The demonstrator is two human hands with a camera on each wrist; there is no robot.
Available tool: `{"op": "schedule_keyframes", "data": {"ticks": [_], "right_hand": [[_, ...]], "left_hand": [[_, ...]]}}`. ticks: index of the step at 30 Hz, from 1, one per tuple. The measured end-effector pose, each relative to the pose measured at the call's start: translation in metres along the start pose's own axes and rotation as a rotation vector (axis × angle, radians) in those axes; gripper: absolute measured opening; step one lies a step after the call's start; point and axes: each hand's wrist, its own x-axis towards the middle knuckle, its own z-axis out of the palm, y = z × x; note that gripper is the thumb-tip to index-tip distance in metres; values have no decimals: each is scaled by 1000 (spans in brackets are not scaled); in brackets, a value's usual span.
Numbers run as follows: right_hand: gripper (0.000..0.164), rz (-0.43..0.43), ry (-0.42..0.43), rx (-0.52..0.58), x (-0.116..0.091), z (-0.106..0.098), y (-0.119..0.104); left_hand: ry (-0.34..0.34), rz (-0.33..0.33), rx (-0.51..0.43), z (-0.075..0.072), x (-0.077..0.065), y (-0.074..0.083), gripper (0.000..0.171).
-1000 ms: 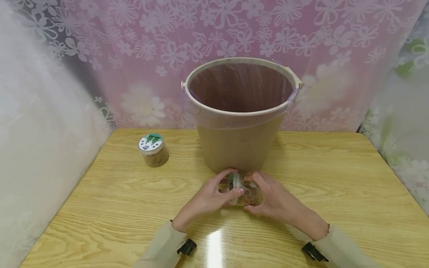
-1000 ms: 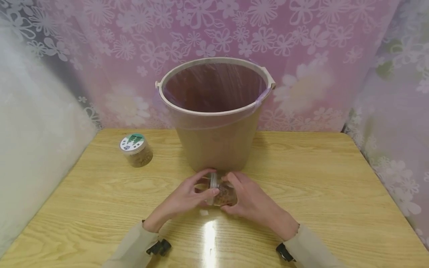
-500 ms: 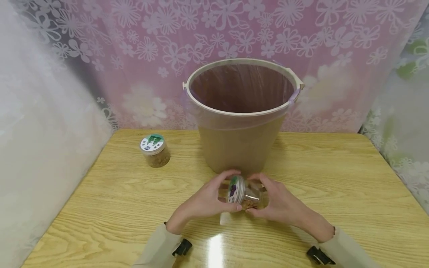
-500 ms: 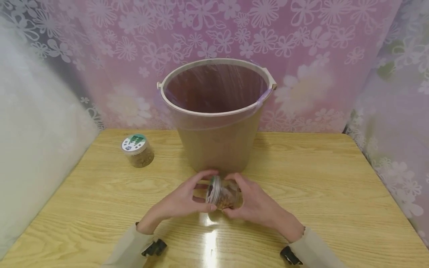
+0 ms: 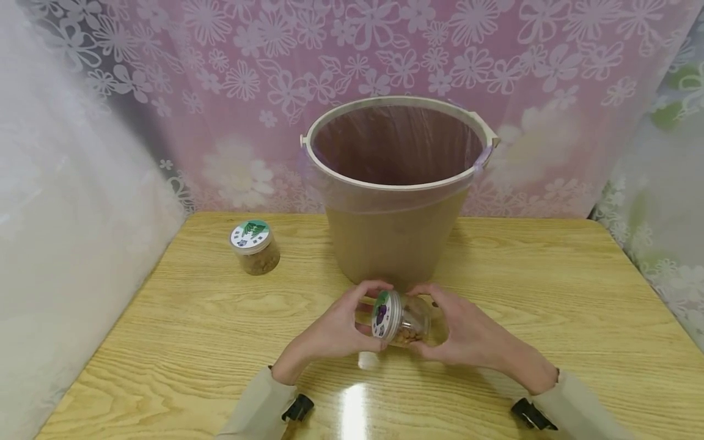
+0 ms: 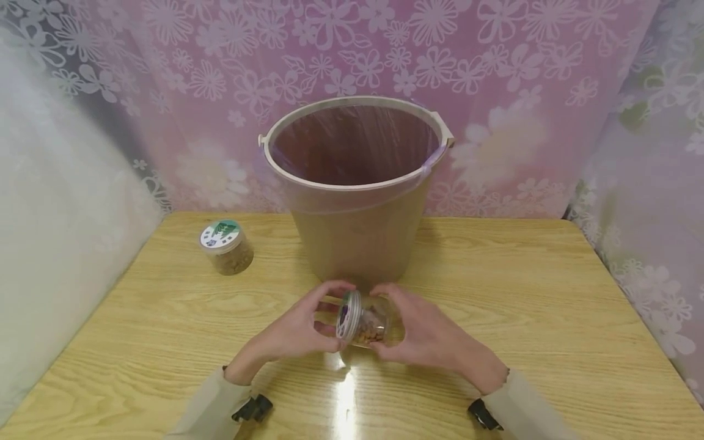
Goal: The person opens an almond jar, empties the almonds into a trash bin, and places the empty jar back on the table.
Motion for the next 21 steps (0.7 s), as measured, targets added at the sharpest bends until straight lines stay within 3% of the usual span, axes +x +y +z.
{"op": "schedule_keyframes", "data": {"ticks": [4, 7, 21], "right_hand": [[72, -124, 41, -58, 1, -2, 5], [68, -162, 51, -73, 1, -2, 8], [69, -164, 55, -70, 2, -2, 9]], "left_hand": [[7, -6, 7, 0, 1, -1, 88], [8, -11, 16, 0, 1, -1, 88], [5, 1, 11, -1, 1, -1, 87]]}}
